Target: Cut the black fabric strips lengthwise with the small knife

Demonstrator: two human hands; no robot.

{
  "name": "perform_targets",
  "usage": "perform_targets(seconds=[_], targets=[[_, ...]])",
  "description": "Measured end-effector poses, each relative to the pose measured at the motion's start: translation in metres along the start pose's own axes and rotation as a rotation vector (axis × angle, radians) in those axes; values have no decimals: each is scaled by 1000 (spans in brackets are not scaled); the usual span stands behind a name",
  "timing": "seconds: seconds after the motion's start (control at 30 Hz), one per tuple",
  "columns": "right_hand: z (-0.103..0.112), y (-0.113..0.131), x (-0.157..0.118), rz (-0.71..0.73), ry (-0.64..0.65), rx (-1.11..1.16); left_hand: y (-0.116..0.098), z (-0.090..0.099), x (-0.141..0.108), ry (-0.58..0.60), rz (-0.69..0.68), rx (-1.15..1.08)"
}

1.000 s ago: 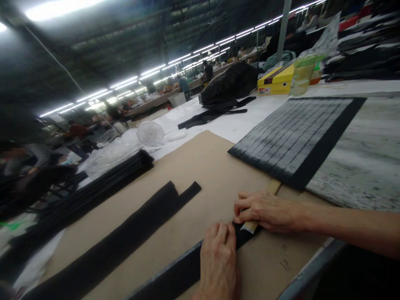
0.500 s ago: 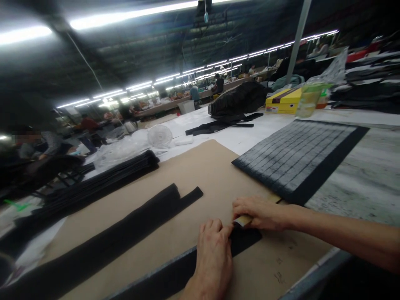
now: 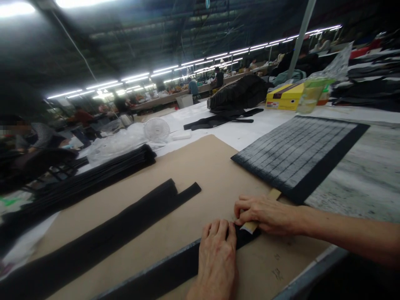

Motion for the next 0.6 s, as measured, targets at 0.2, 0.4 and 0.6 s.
perform_targets(seconds=[0.2, 0.4, 0.6], targets=[[-2, -1, -2, -67, -35, 72, -7, -3, 0, 50, -12, 91], [3, -9, 3, -104, -1, 111, -8, 1, 0, 37, 28, 76], [3, -10, 5, -76, 4, 62, -9, 2, 0, 4, 15, 53]])
Point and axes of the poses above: each hand's wrist, its own x-axis towards the middle knuckle, its own z-axis out of the back of the hand, y = z × x, the point moved 1 cm from there along x, towards the middle knuckle, and after that the axes turned 6 degrees about y, right-handed, at the moved point
